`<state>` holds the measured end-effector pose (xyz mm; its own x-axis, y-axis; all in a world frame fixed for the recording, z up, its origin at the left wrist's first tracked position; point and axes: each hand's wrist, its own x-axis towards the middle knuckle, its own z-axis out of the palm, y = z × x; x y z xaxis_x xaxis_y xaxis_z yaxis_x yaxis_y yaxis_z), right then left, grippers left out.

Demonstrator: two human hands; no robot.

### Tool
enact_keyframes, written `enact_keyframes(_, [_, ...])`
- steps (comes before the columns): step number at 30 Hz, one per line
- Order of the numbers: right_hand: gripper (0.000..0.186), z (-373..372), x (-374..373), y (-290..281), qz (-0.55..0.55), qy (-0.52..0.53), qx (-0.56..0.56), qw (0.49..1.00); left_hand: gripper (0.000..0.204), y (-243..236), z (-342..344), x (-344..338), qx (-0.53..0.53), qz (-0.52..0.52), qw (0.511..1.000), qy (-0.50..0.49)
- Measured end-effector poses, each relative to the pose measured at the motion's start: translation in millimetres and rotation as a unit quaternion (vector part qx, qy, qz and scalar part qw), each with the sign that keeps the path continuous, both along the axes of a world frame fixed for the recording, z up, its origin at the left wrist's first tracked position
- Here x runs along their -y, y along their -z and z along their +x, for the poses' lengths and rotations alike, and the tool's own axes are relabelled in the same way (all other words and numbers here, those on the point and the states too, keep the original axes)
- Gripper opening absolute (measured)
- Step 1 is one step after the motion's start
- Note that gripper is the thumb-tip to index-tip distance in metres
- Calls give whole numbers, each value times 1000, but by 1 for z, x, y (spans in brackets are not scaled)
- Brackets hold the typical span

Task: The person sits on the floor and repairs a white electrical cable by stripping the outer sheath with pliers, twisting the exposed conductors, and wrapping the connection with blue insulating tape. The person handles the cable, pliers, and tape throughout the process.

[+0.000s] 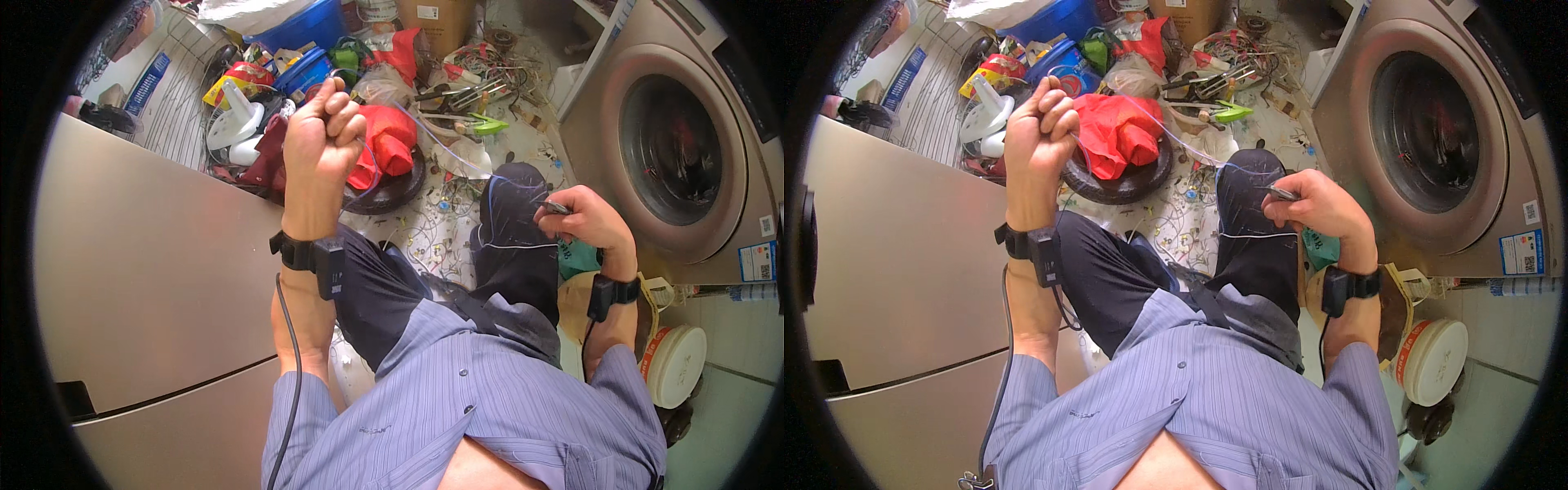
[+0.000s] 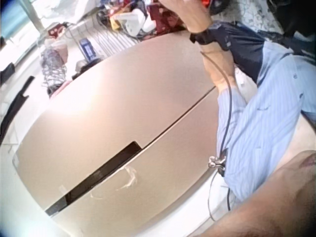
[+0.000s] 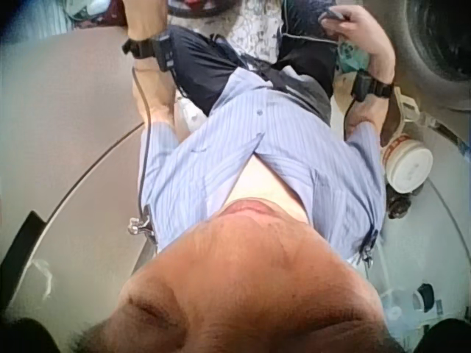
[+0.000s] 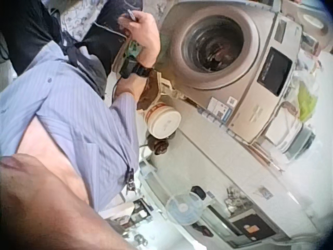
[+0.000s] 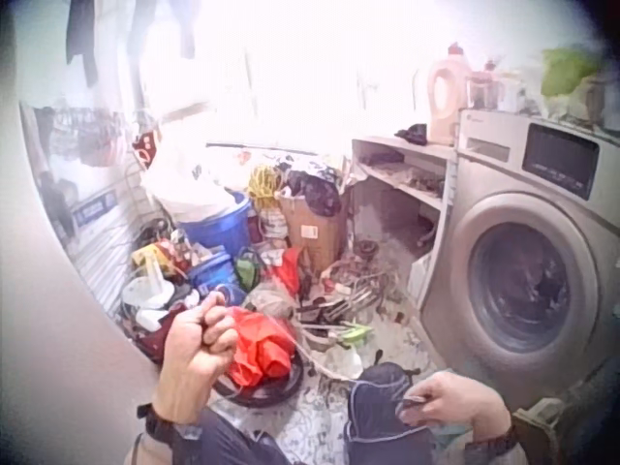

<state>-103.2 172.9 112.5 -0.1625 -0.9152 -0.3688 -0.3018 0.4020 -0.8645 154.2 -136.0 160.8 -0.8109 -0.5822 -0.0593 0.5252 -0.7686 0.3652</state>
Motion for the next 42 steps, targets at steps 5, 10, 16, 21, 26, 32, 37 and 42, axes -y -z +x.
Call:
enact_keyframes(5, [18,-29,1,6,24,66,-22,997,22,-39,2,27,-30,-35,996,-73])
enact_keyframes(10, [29,6,32,4,-225,138,145,954,28,-60,-16,23,-102,-63,992,30])
enact_keyframes(16, [43,107,150,2,-288,-25,334,897,26,-83,-51,7,-129,-31,991,34])
enact_keyframes(21, [24,151,162,9,-181,-110,456,864,29,-106,-35,17,-157,-82,984,18])
enact_keyframes(26, [39,163,176,6,-295,61,493,816,29,-103,-18,28,-120,-106,985,-57])
enact_keyframes(32, [18,176,180,5,-199,-136,483,842,24,-100,-3,31,-116,-231,963,-81])
enact_keyframes(37, [17,120,131,-5,-116,-190,240,945,43,-81,74,62,132,-561,752,-320])
enact_keyframes(42, [10,37,80,-44,-103,-83,148,980,27,-47,165,114,-34,-144,948,-282])
